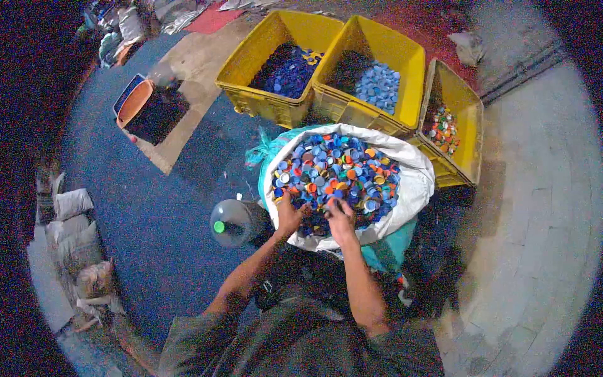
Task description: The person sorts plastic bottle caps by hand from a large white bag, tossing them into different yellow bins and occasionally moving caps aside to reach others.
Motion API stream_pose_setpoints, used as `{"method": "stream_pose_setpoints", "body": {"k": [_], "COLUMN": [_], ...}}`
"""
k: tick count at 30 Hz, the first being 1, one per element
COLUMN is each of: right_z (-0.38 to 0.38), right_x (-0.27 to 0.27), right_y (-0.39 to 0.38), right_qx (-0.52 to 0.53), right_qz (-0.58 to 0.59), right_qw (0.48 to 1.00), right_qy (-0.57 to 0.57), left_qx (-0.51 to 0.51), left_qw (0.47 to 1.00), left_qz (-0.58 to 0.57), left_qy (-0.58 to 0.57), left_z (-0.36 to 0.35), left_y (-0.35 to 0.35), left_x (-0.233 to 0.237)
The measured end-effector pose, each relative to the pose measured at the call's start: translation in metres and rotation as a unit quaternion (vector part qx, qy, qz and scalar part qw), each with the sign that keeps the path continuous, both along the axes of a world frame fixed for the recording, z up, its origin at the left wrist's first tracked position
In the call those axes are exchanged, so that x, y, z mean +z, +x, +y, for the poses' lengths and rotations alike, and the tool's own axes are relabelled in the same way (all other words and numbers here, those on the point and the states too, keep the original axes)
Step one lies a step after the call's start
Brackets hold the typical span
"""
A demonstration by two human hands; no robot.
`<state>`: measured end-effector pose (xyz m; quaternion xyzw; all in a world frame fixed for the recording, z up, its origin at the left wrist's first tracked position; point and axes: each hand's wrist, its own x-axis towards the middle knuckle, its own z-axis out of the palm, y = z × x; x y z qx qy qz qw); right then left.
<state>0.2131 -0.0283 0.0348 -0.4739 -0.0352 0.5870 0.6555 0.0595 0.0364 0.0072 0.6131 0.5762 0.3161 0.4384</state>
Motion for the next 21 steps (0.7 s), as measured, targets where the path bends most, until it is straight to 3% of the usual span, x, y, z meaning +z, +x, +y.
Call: {"method": "stream_pose_setpoints", "body": {"k": [3, 11, 15, 18, 19, 20, 21], "right_z": [-0.016, -0.042, -0.052, -0.055, -0.057, -0.06, -0.06], "right_x": [0.008, 0.021, 0.016, 0.018, 0.019, 0.021, 0.024], "right_y": [0.003, 0.012, 0.023, 0.028, 0.029, 0.031, 0.035], "right_qx": [-0.026, -0.052, -0.062, -0.072, -0.07, -0.067, -0.063], "right_qz": [0.154, 0.167, 0.184, 0.167, 0.175, 0.183, 0.189], "right_qw": [0.987, 0.983, 0.979, 0.982, 0.981, 0.98, 0.979], "right_qy": [0.048, 0.053, 0.057, 0.056, 0.051, 0.046, 0.044], "left_qx": [-0.039, -0.101, -0.096, -0.072, -0.032, -0.02, -0.008], "left_qw": [0.997, 0.982, 0.984, 0.987, 0.996, 0.994, 0.96], "left_qz": [0.048, 0.146, 0.13, 0.052, 0.025, -0.09, -0.202], "left_qy": [0.042, 0.061, 0.078, 0.133, 0.082, -0.059, -0.196], "left_z": [0.004, 0.015, 0.017, 0.02, 0.017, 0.018, 0.02], "left_y": [0.009, 0.019, 0.02, 0.022, 0.025, 0.023, 0.022], "left_x": [0.001, -0.02, -0.008, -0.032, -0.033, -0.034, -0.04]}}
